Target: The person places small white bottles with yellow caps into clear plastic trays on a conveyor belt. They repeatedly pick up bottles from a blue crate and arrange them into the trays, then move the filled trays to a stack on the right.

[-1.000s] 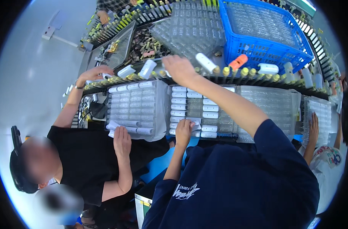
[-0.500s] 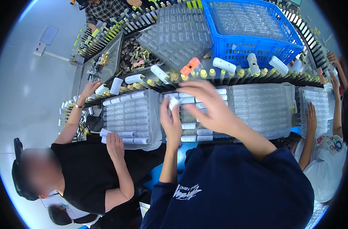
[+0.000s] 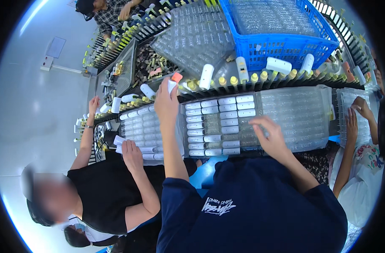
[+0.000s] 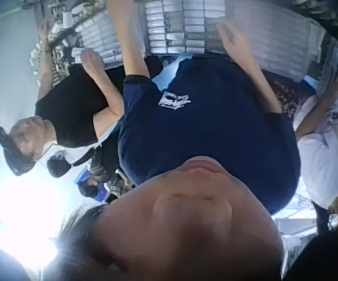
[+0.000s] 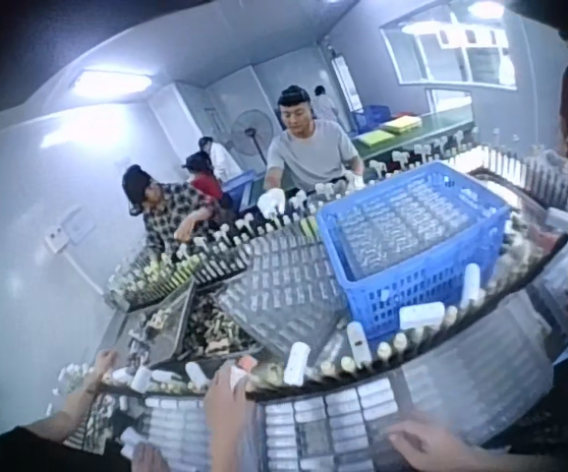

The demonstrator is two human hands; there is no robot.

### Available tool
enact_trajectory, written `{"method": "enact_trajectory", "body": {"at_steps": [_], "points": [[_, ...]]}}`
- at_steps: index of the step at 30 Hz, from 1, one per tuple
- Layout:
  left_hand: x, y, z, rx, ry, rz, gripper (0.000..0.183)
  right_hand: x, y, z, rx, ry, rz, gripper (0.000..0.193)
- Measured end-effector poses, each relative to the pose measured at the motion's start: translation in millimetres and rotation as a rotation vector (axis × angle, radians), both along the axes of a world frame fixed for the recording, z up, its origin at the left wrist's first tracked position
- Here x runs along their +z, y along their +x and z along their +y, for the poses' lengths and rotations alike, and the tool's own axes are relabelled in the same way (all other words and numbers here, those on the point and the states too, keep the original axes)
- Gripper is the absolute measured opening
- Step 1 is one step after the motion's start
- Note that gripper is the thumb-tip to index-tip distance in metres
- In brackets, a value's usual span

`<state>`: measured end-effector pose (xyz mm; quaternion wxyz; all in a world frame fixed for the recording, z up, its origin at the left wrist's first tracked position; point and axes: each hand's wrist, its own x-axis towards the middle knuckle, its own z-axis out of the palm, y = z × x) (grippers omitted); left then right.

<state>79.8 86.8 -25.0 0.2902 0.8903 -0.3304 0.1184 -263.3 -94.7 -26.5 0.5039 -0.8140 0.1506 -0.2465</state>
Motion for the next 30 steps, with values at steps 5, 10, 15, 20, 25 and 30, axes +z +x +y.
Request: {"method": "enact_trajectory", "body": {"at_steps": [5, 10, 15, 20, 25, 30], "points": [[17.7, 35.6, 19.0, -0.041, -0.083, -0.067, 0.044, -2.5, -2.8, 2.8, 0.052, -0.043, 0.065, 0.013], [16.5, 79.3, 23.9, -0.007, 0.233, -0.013, 0.056, -6.2, 4.5, 3.0, 0.087, -0.051, 0.059, 0.013], [-8.4, 87.8, 34.1, 0.281, 0.380, -0.195, 0.081, -13.9, 7.6, -0.7, 0.087, -0.052, 0.084, 0.012], [-1.5, 108.1, 66.0, 0.347, 0.498, -0.186, 0.084, -79.9, 18.0, 1.6, 0.135, -0.266, 0.146, 0.015], [-43.8, 8.3, 79.4, 0.411, 0.066, -0.536, 0.060, -125.7, 50.6, -2.8, 0.004, -0.592, 0.145, 0.024], [-104.1, -166.4, 38.9, -0.352, 0.401, 0.084, 0.033, -172.1, 61.8, -28.4, -0.057, -0.883, 0.418, 0.027]]}}
